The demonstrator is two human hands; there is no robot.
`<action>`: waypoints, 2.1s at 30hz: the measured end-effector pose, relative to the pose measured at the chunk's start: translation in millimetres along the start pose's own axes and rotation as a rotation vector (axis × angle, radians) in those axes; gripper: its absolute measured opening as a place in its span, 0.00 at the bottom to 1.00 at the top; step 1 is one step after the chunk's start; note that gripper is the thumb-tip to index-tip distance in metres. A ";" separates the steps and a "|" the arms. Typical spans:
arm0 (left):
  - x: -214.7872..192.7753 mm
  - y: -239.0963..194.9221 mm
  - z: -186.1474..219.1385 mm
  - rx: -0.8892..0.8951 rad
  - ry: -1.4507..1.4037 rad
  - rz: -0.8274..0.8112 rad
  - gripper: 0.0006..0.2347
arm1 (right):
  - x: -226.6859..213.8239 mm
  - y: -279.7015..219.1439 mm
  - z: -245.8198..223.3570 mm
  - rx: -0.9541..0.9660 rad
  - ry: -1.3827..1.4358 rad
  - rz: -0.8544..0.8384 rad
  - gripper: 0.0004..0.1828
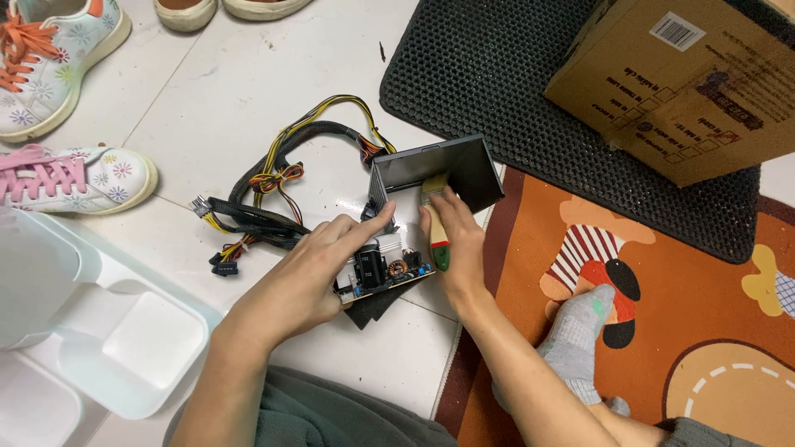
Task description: The person cleans a computer power supply unit using a paintbrush to remove dust from the circuit board and metal casing. They then handle a small plastic bag, possibly containing screws, and continue to brush and inspect the power supply components.
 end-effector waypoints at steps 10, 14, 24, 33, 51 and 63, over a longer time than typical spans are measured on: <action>0.3 0.4 -4.7 -0.001 -0.006 0.005 0.56 | -10.7 3.1 -22.1 0.009 0.086 0.008 0.12; 0.5 1.4 -5.3 0.003 -0.015 -0.007 0.56 | -10.1 2.5 -34.5 0.005 0.196 -0.128 0.09; 2.4 1.6 -7.9 0.007 0.012 -0.024 0.58 | -48.7 4.7 -69.7 -0.132 0.081 0.013 0.09; -0.3 2.2 -2.5 0.001 -0.010 -0.008 0.55 | -45.7 5.4 -62.7 -0.058 0.000 0.182 0.10; 0.7 2.0 -2.7 0.024 0.006 0.001 0.54 | -49.2 17.5 -57.7 0.152 0.268 -0.094 0.07; -10.0 0.1 3.2 0.020 -0.078 0.054 0.52 | -137.1 61.8 -50.6 0.211 -0.393 0.009 0.11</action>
Point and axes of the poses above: each hand's wrist, its own y-axis towards the middle knuckle, its own x-axis out of the palm, z = x × y, the point moved 4 cm from there along y, towards the middle knuckle, and after that the axes turned 15 degrees about x, right-handed, at the moved point
